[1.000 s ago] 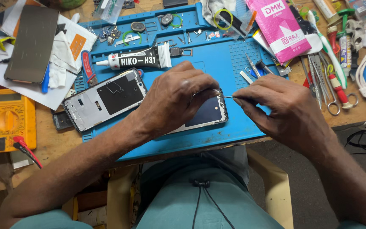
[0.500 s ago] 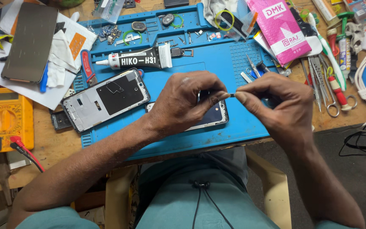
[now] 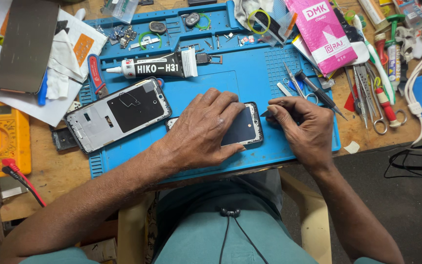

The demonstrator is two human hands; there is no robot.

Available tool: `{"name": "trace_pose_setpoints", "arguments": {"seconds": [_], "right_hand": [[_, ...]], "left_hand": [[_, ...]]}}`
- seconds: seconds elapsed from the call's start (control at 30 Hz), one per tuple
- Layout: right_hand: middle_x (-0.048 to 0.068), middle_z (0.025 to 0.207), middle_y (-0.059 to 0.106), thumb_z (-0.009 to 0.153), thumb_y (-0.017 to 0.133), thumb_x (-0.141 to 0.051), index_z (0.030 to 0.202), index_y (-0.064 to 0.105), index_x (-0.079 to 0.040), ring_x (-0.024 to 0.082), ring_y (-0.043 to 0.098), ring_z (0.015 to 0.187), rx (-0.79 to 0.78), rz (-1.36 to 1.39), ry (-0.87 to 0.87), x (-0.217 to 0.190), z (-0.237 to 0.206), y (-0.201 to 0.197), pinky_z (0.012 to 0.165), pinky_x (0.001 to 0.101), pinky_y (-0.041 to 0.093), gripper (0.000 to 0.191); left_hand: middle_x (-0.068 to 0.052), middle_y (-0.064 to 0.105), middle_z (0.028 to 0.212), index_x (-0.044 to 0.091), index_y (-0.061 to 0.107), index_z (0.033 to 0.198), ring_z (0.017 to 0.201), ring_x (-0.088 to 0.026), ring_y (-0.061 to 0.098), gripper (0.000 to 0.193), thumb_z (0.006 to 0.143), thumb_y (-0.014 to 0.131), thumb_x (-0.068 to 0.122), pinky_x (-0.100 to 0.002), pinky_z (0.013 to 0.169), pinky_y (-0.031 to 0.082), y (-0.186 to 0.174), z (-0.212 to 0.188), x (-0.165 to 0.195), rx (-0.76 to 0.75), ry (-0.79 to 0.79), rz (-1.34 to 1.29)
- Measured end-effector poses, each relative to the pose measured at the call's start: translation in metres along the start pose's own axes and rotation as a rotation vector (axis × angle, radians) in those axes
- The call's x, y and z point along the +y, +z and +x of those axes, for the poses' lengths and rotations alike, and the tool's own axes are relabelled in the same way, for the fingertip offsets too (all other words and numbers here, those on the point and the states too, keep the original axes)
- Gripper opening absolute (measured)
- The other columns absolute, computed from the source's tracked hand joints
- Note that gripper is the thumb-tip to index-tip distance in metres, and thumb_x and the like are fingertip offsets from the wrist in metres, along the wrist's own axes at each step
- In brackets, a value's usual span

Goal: The person disassembles a smartphone, removes the screen and battery, and uses a metal tool to scrape adhesive from the frame. They handle the phone chassis, screen, battery, and various tools on a cluttered workbench.

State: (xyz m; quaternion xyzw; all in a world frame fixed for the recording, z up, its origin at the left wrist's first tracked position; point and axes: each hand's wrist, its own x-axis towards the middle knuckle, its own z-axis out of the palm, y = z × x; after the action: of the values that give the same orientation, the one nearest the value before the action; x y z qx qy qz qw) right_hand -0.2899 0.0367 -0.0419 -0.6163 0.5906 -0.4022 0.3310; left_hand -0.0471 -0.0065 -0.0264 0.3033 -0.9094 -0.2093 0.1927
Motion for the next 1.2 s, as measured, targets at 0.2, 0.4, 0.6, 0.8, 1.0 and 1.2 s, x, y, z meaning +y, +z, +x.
{"name": "trace_pose_setpoints", "arguments": {"seconds": [0.2,0.4,0.6,0.8,1.0,1.2], "right_hand": [[0.011,0.09,0.078,0.099,0.072,-0.011,0.112,0.075,0.0,0.013,0.077,0.08,-0.011,-0.03,0.032,-0.002,0.004,0.004,0.069,0.024,0.063,0.017],[0.011,0.087,0.079,0.097,0.074,-0.012,0.11,0.076,-0.001,0.013,0.076,0.077,-0.024,-0.133,-0.005,-0.005,0.006,0.004,0.065,0.0248,0.061,0.018],[0.011,0.088,0.079,0.098,0.072,-0.012,0.112,0.076,-0.001,0.012,0.077,0.078,-0.061,-0.106,0.016,-0.007,0.009,0.002,0.067,0.0241,0.062,0.018],[0.011,0.094,0.079,0.097,0.071,-0.01,0.111,0.076,-0.001,0.011,0.076,0.08,-0.114,-0.045,0.099,-0.007,0.015,0.001,0.068,0.0234,0.064,0.018],[0.009,0.093,0.079,0.096,0.072,-0.012,0.111,0.077,-0.003,0.01,0.075,0.079,-0.134,-0.048,0.131,-0.009,0.019,0.0,0.068,0.0229,0.063,0.018],[0.008,0.094,0.078,0.095,0.073,-0.011,0.11,0.077,-0.002,0.009,0.074,0.078,-0.134,0.001,0.175,-0.008,0.02,0.001,0.069,0.0221,0.062,0.017]], "left_hand": [[-0.017,0.058,0.123,-0.003,0.061,0.125,0.111,-0.032,0.053,0.074,0.071,0.087,0.042,-0.046,0.088,0.048,0.001,-0.002,0.0,0.042,0.005,-0.012],[-0.016,0.058,0.122,-0.002,0.061,0.124,0.11,-0.032,0.053,0.074,0.072,0.087,0.043,-0.046,0.087,0.047,0.002,-0.002,0.0,0.029,-0.002,-0.002],[-0.016,0.057,0.121,-0.003,0.061,0.125,0.11,-0.032,0.053,0.074,0.072,0.086,0.044,-0.046,0.087,0.047,0.002,-0.003,0.0,0.04,0.004,0.001],[-0.016,0.057,0.121,-0.002,0.06,0.125,0.11,-0.032,0.053,0.074,0.073,0.086,0.044,-0.046,0.087,0.047,0.003,-0.002,0.0,0.021,-0.004,0.003],[-0.017,0.056,0.123,-0.001,0.06,0.126,0.111,-0.033,0.052,0.074,0.073,0.085,0.044,-0.046,0.088,0.047,0.004,-0.003,-0.001,0.036,0.011,0.012],[-0.019,0.056,0.128,0.0,0.06,0.128,0.114,-0.034,0.052,0.074,0.075,0.084,0.045,-0.047,0.09,0.047,0.007,-0.003,-0.003,0.028,0.004,0.022]]}}
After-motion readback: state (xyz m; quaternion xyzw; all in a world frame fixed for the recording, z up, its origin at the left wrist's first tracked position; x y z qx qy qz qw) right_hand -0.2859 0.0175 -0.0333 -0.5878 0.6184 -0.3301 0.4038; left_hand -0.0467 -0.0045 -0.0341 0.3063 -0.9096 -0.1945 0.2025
